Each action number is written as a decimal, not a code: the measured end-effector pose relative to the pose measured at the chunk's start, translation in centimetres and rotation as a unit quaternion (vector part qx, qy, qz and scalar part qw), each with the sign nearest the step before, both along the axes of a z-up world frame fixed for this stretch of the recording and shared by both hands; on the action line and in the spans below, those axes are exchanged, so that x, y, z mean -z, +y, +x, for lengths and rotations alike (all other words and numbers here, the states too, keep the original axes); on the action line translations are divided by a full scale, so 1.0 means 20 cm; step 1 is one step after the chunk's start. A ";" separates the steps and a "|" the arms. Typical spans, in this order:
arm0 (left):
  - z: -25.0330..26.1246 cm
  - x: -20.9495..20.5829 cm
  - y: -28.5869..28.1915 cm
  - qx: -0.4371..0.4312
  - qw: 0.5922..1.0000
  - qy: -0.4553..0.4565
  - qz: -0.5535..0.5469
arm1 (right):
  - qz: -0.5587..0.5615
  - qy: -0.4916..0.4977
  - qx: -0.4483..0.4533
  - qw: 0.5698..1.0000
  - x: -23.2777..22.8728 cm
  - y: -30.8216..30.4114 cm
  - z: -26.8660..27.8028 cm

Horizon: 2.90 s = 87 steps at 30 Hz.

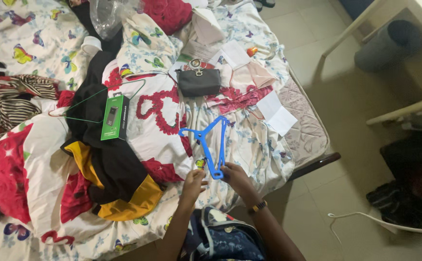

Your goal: The person picks up and organizes various clothing hangers and a document on a bed.

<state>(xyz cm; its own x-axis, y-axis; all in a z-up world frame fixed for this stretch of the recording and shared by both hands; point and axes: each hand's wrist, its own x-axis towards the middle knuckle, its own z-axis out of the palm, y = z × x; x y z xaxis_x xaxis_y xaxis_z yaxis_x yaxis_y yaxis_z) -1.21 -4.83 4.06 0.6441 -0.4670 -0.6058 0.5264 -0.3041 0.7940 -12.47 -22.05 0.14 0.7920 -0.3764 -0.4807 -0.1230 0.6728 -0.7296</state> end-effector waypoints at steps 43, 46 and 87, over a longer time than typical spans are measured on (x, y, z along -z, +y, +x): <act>-0.60 -0.57 1.01 0.589 0.772 0.115 -0.210 | -0.347 0.028 0.624 0.700 -0.98 2.07 -0.77; -0.77 -0.56 1.10 0.544 0.748 0.318 -0.208 | -0.376 -0.001 0.635 0.675 -0.95 2.27 -0.87; -1.05 -0.69 2.40 0.882 0.324 0.271 -0.209 | -0.141 0.293 0.841 0.432 -0.91 4.41 -0.44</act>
<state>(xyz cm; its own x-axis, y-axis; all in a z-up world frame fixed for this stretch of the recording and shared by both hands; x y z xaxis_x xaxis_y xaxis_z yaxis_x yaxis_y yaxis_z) -22.21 43.26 17.95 -0.9964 0.0674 -0.0521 -0.0764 -0.4366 0.8964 -21.32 66.10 18.39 -0.9429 -0.2916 -0.1609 0.1484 0.0648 -0.9868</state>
